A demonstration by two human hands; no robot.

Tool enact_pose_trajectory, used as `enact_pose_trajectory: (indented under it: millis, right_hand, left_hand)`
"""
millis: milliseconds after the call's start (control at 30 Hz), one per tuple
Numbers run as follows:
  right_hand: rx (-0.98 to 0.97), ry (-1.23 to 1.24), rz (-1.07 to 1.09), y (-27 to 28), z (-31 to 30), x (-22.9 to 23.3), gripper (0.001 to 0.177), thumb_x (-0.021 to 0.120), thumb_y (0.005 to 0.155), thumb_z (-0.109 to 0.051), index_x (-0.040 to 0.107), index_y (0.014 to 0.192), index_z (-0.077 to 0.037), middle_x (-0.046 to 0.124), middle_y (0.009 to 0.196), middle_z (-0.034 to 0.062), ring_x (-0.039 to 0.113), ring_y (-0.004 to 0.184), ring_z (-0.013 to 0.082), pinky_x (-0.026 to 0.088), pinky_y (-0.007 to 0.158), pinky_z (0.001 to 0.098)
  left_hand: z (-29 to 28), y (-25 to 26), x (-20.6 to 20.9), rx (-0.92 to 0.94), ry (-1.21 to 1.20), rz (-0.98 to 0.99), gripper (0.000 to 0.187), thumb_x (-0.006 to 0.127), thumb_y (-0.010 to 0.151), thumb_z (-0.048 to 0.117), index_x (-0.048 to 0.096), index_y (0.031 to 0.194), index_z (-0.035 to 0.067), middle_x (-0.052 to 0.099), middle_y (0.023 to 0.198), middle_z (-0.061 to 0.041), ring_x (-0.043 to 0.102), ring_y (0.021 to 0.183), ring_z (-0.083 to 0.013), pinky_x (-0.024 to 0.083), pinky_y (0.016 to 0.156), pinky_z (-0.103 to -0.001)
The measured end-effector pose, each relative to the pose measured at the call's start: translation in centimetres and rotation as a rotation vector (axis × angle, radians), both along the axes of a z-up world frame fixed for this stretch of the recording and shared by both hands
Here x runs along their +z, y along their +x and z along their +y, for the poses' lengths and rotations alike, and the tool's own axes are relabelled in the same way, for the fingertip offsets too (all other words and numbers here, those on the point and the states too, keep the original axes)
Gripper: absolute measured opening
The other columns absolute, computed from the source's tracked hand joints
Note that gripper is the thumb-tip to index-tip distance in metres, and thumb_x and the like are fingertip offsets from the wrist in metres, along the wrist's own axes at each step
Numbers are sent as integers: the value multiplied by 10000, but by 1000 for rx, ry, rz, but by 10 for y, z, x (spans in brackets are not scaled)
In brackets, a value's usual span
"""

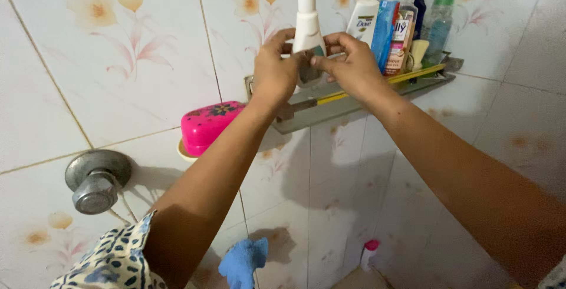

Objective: The person moves various bathroom items from a wall-mounted shelf to the toilet lid. They handle a pink travel kit, a green bottle, a yellow cup with brushes, a white bottle, a blue tube, and a beige bottle, placing each on the toilet lid one by one.

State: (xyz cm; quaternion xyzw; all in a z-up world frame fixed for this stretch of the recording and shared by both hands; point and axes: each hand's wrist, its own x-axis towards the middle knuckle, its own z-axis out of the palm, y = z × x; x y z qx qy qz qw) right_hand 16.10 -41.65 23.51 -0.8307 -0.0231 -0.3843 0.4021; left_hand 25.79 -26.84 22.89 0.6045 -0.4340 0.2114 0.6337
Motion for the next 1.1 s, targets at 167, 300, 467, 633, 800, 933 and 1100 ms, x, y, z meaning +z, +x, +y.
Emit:
enact_pose_trajectory:
  millis: [167, 300, 467, 633, 800, 933, 1100]
  right_hand:
    - [67, 65, -30, -36, 42, -1, 363, 741, 942, -196, 626, 1255, -53, 704, 1099, 31, 716, 934, 110, 596, 719, 266]
    - [95, 142, -15, -59, 71, -3, 368, 742, 920, -193, 639, 1245, -55, 710, 1082, 19, 704, 949, 106, 598, 727, 269]
    - [90, 194, 42, -94, 109, -7, 363, 748, 916, -214, 642, 1232, -71, 722, 1060, 26, 702, 949, 110, 601, 750, 281]
    - [138, 208, 84, -132, 149, -10, 323, 738, 920, -211, 658, 1195, -62, 735, 1032, 30, 699, 943, 109, 597, 751, 285]
    - [165, 205, 118, -172, 187, -19, 323, 736, 922, -233, 667, 1181, -54, 744, 1023, 35, 707, 933, 115, 604, 754, 286]
    - [92, 226, 203, -204, 213, -35, 320, 759, 891, -236, 692, 1142, -48, 746, 975, 42, 709, 861, 120, 610, 725, 289]
    - [82, 265, 282, -240, 238, -51, 331, 777, 857, -218, 704, 1134, -53, 748, 979, 22, 697, 849, 98, 588, 716, 273]
  left_hand:
    - [39, -40, 8, -19, 45, 116, 398, 708, 848, 97, 703, 1246, 120, 800, 991, -87, 780, 835, -184, 608, 710, -339]
    - [73, -74, 10, -114, 45, 219, 382, 696, 860, 94, 699, 1241, 115, 782, 1004, -62, 761, 802, -168, 604, 595, -355]
    - [115, -107, 8, -235, 56, 220, 377, 702, 868, 82, 694, 1245, 83, 771, 969, -70, 727, 770, -145, 566, 566, -320]
    - [165, -134, 1, -273, 105, 180, 375, 697, 887, 84, 697, 1262, 68, 780, 960, -58, 714, 772, -103, 551, 615, -258]
    - [211, -163, -6, -344, 167, 158, 361, 692, 900, 86, 709, 1259, 54, 766, 947, -52, 671, 758, -86, 527, 602, -253]
    - [238, -186, -18, -377, 304, 102, 362, 673, 897, 73, 696, 1258, 56, 772, 961, -51, 659, 746, -98, 526, 597, -268]
    - [257, -213, -34, -318, 366, -3, 344, 687, 893, 70, 711, 1236, 47, 779, 966, -71, 704, 788, -118, 566, 704, -277]
